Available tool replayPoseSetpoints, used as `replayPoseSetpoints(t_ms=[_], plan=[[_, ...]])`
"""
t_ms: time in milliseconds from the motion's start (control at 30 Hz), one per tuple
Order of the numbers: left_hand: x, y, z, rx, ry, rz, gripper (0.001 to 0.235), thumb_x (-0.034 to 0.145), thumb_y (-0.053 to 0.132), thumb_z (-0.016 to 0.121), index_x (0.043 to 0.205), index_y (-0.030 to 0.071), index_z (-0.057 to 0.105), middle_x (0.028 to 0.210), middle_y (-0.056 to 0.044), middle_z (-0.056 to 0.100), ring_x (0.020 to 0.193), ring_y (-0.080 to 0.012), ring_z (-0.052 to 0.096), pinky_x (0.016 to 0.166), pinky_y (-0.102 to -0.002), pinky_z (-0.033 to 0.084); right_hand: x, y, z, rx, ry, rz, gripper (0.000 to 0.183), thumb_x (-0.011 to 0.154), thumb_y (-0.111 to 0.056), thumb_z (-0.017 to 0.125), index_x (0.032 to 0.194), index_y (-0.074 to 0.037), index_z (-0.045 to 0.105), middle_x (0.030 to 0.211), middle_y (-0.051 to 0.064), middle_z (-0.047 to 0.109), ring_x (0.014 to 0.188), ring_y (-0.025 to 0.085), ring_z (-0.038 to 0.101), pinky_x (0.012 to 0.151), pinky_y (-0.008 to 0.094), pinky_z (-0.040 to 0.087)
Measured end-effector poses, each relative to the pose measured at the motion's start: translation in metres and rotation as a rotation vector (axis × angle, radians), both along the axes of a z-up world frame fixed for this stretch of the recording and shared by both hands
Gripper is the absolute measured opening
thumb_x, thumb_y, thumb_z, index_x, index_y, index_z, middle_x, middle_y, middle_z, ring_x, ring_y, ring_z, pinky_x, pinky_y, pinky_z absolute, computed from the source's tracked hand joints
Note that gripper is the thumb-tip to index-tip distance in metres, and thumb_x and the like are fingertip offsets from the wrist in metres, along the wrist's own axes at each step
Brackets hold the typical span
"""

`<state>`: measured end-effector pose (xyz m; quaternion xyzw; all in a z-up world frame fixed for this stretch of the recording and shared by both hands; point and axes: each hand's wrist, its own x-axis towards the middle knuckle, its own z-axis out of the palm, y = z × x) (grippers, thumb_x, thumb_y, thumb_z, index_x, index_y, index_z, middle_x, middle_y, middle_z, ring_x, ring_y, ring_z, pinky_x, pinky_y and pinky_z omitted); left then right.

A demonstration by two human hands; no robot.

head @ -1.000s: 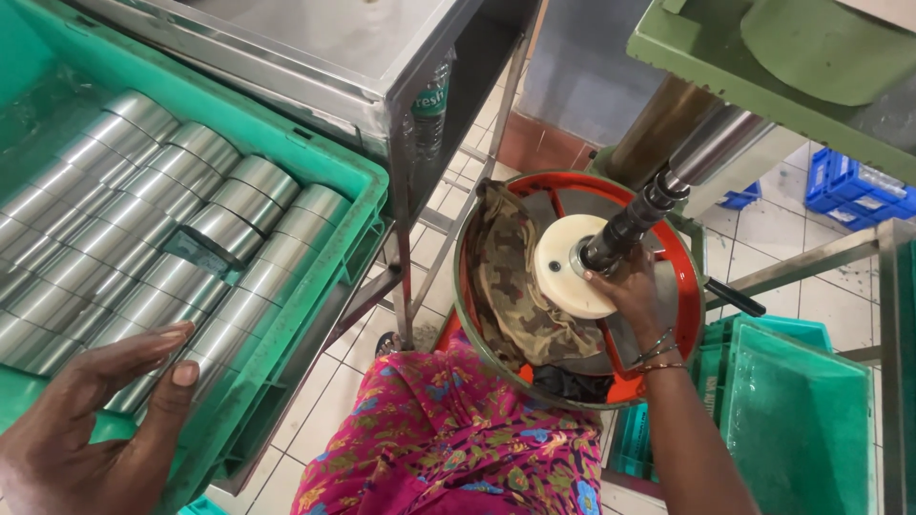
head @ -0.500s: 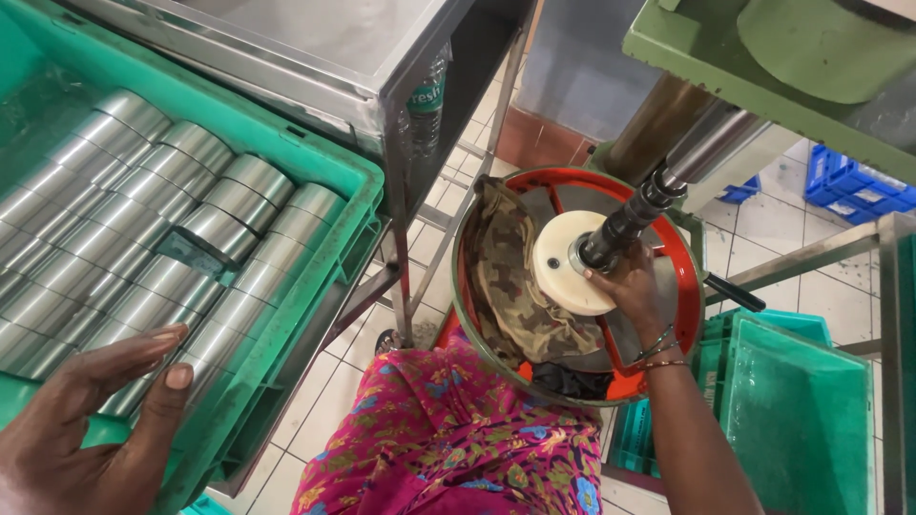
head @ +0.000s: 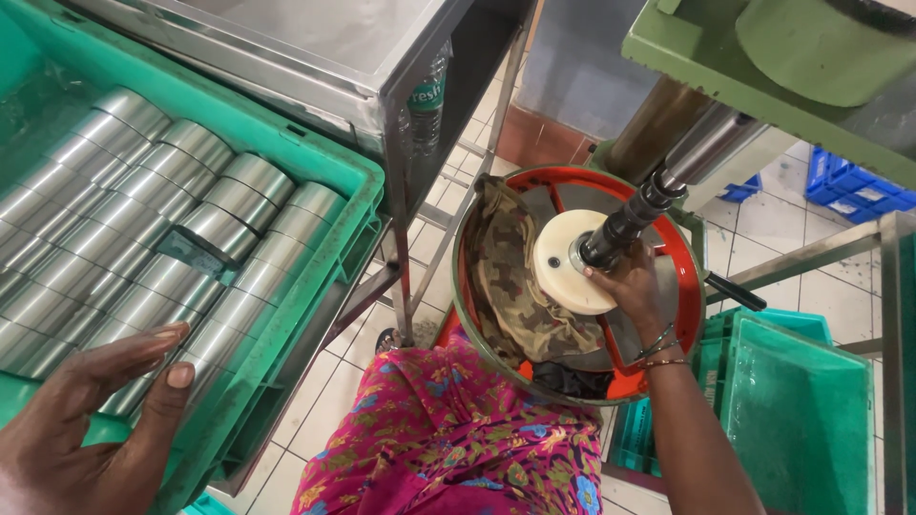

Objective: Operate a hydraulic press to assemble metal rings onto cylindrical shafts.

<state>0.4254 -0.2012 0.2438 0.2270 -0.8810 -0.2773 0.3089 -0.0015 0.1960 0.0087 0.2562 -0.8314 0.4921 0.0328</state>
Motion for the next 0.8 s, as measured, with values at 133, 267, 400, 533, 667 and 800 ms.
replayPoseSetpoints(t_ms=[133,267,400,533,667,800], plan=[[0.000,0.000,0.000,0.004,0.011,-0.007,0.018,0.095,0.007,0.069,0.107,-0.005,0.065,0.106,-0.024,0.073,0.112,-0.0309,0.071,0.095,-0.042,0.060,0.000,0.000,-0.002,-0.014,0.009,0.003,0.086,0.073,-0.023,0.092,0.143,-0.006,0.045,0.135,0.013,0.054,0.126,0.026,0.057,0.112,0.040,0.050],[0.000,0.001,0.001,-0.002,0.021,-0.010,0.017,0.094,0.007,0.069,0.106,-0.005,0.065,0.106,-0.024,0.073,0.112,-0.0310,0.071,0.096,-0.042,0.059,0.003,-0.001,0.003,0.040,-0.045,-0.045,0.084,0.071,-0.026,0.092,0.141,-0.007,0.047,0.134,0.012,0.054,0.126,0.026,0.055,0.112,0.041,0.049],[-0.001,0.002,0.002,-0.011,-0.001,0.003,0.017,0.094,0.007,0.069,0.106,-0.005,0.065,0.106,-0.024,0.073,0.112,-0.0312,0.071,0.095,-0.043,0.059,0.005,-0.002,0.005,0.093,-0.038,-0.089,0.085,0.070,-0.027,0.093,0.140,-0.008,0.049,0.134,0.011,0.054,0.128,0.027,0.050,0.114,0.042,0.045],[0.000,0.001,0.000,-0.011,0.007,-0.004,0.018,0.095,0.008,0.069,0.107,-0.005,0.065,0.107,-0.024,0.073,0.112,-0.0310,0.071,0.096,-0.043,0.059,0.003,0.000,-0.001,0.104,-0.017,-0.094,0.083,0.069,-0.027,0.093,0.138,-0.008,0.051,0.133,0.010,0.056,0.128,0.028,0.048,0.114,0.043,0.044],[0.001,-0.001,-0.003,-0.007,-0.005,0.005,0.019,0.095,0.009,0.070,0.107,-0.005,0.065,0.107,-0.024,0.073,0.112,-0.0310,0.071,0.096,-0.043,0.059,0.002,0.001,-0.004,0.101,0.029,-0.100,0.083,0.068,-0.027,0.094,0.138,-0.008,0.053,0.132,0.009,0.055,0.128,0.027,0.047,0.114,0.044,0.044],[0.000,0.003,0.000,-0.003,-0.008,0.014,0.020,0.094,0.009,0.070,0.107,-0.005,0.065,0.106,-0.024,0.073,0.111,-0.0312,0.072,0.096,-0.044,0.059,-0.001,0.003,-0.010,0.071,0.023,-0.091,0.081,0.069,-0.027,0.094,0.136,-0.008,0.053,0.131,0.009,0.054,0.127,0.026,0.048,0.113,0.043,0.046]])
